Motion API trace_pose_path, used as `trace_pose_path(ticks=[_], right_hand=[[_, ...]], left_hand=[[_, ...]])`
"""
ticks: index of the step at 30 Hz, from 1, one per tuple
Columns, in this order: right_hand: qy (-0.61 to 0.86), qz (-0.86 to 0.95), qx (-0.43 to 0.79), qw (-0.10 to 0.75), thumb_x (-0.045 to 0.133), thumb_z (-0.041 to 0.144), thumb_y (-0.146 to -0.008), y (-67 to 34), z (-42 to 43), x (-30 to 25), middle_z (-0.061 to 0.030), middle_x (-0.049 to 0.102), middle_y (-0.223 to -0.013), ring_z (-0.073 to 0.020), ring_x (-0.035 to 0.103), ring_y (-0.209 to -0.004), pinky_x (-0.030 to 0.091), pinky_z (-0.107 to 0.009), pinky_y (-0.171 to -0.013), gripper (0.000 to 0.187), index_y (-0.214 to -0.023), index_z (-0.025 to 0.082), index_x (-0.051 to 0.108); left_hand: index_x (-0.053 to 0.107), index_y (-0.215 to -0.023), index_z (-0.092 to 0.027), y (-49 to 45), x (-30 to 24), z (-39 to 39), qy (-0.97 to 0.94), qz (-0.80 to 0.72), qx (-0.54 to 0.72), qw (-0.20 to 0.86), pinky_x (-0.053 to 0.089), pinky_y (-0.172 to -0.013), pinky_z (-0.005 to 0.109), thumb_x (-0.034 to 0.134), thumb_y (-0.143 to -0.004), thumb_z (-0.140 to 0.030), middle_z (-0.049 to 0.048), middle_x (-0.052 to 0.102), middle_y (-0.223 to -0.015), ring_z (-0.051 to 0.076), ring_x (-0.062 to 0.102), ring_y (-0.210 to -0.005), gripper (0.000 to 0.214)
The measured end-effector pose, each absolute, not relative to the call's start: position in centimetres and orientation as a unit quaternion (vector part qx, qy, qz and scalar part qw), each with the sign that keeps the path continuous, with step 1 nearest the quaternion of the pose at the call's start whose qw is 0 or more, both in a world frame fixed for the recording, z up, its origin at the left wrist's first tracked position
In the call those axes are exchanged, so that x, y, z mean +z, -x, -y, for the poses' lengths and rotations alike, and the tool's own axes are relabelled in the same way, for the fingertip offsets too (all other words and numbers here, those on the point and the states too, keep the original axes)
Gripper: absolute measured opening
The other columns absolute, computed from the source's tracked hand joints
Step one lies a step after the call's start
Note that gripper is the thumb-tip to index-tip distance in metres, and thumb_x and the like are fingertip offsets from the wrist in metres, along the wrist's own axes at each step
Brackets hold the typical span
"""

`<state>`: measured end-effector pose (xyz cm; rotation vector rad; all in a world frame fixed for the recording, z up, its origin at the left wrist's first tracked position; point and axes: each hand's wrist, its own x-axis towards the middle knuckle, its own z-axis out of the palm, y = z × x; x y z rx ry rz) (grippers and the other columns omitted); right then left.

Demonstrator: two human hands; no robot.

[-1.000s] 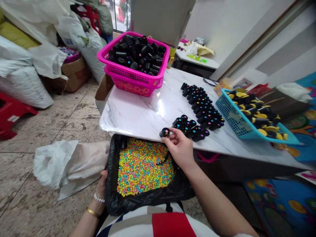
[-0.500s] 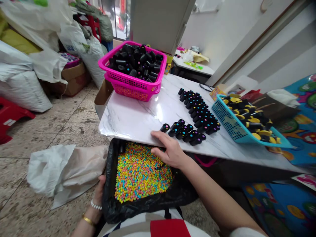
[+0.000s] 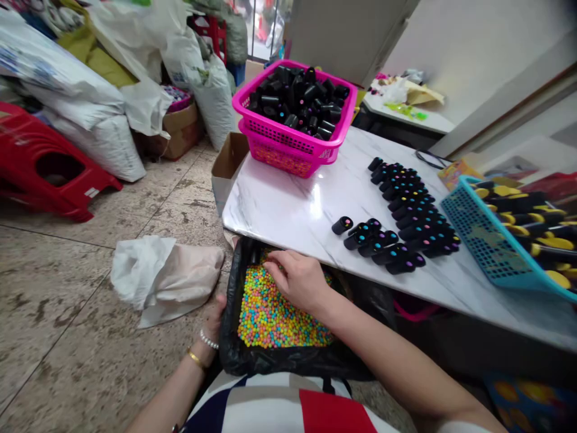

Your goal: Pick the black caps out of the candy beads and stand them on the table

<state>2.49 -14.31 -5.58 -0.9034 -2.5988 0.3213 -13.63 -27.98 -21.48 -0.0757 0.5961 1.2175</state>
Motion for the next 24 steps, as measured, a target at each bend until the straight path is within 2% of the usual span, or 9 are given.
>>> trace_pose_path(ticks=[3,5,7,10,14,16,18,22,24], right_hand=[[0.318,0.945,0.036,0.071,0.045,0.026,-0.099,-0.2,14.1,-7.2,-0.0134,0.069,-0.116,-0.0234,0.068,-0.093,0.053,-0.034,-0.075,0.035,-0.131,0.019,0.058],[0.332,0.943,0.022,0.023,0.048,0.036,-0.098,0.6,14.0,-7.9,-0.0138,0.069,-0.112,-0.0257,0.067,-0.092,0.052,-0.034,-0.071,0.038,-0.132,0.02,0.056],[0.348,0.937,0.036,0.009,0.049,0.043,-0.097,0.8,14.1,-8.2,-0.011,0.071,-0.101,-0.0255,0.067,-0.09,0.051,-0.033,-0.069,0.035,-0.122,0.021,0.06],[0.362,0.929,0.076,0.009,0.051,0.042,-0.096,0.6,14.0,-8.1,-0.0081,0.071,-0.097,-0.0234,0.067,-0.088,0.05,-0.031,-0.071,0.027,-0.111,0.021,0.061],[0.411,0.902,0.132,0.009,0.059,0.057,-0.088,1.2,13.1,-8.1,-0.01,0.071,-0.09,-0.0254,0.066,-0.08,0.05,-0.035,-0.071,0.042,-0.105,0.018,0.06],[0.41,0.898,0.158,0.02,0.063,0.048,-0.086,1.5,12.7,-8.3,-0.0103,0.07,-0.089,-0.0259,0.066,-0.08,0.051,-0.037,-0.073,0.035,-0.102,0.017,0.06],[0.39,0.901,0.187,0.025,0.064,0.034,-0.085,1.1,12.7,-8.6,-0.0089,0.071,-0.094,-0.0239,0.067,-0.082,0.052,-0.036,-0.076,0.03,-0.109,0.017,0.058],[0.272,0.936,0.221,0.037,0.061,0.017,-0.085,-2.6,13.3,-8.9,-0.0092,0.067,-0.121,-0.022,0.064,-0.108,0.051,-0.035,-0.095,0.05,-0.133,0.018,0.048],[0.241,0.95,0.191,0.046,0.059,0.016,-0.087,-5.0,13.5,-8.9,-0.0103,0.065,-0.126,-0.0234,0.06,-0.114,0.049,-0.038,-0.101,0.045,-0.132,0.017,0.052]], left_hand=[[0.065,-0.123,-0.015,13.3,-21.1,27.8,0.034,-0.269,0.569,0.776,0.036,-0.114,0.051,0.086,-0.052,-0.061,0.013,0.071,-0.118,0.036,0.047,-0.134,0.087],[0.061,-0.13,-0.017,13.1,-20.7,27.7,0.034,-0.269,0.577,0.77,0.039,-0.112,0.053,0.086,-0.052,-0.061,0.0123,0.069,-0.122,0.037,0.048,-0.133,0.092],[0.06,-0.131,-0.018,12.9,-20.3,27.7,0.035,-0.274,0.584,0.763,0.042,-0.11,0.054,0.086,-0.053,-0.061,0.0128,0.068,-0.124,0.038,0.051,-0.13,0.093],[0.062,-0.129,-0.018,12.8,-20.0,27.6,0.045,-0.277,0.584,0.761,0.045,-0.106,0.053,0.086,-0.05,-0.062,0.0139,0.069,-0.121,0.038,0.054,-0.127,0.093],[0.066,-0.121,-0.018,12.8,-20.2,27.4,0.033,-0.281,0.595,0.752,0.049,-0.101,0.053,0.087,-0.05,-0.059,0.013,0.072,-0.113,0.039,0.057,-0.123,0.084],[0.066,-0.121,-0.018,12.8,-20.3,27.3,0.019,-0.281,0.589,0.757,0.05,-0.1,0.054,0.085,-0.052,-0.061,0.0131,0.072,-0.112,0.039,0.058,-0.121,0.084],[0.065,-0.122,-0.019,12.8,-20.4,27.4,0.005,-0.283,0.588,0.758,0.05,-0.099,0.053,0.082,-0.054,-0.065,0.0123,0.072,-0.112,0.038,0.058,-0.121,0.084],[0.067,-0.115,-0.015,12.9,-20.3,27.6,-0.012,-0.29,0.614,0.734,0.05,-0.098,0.05,0.078,-0.062,-0.062,0.0117,0.073,-0.106,0.036,0.057,-0.123,0.072],[0.067,-0.114,-0.014,12.9,-20.2,27.6,-0.007,-0.289,0.62,0.729,0.051,-0.098,0.049,0.081,-0.06,-0.06,0.0116,0.073,-0.105,0.036,0.057,-0.123,0.073]])
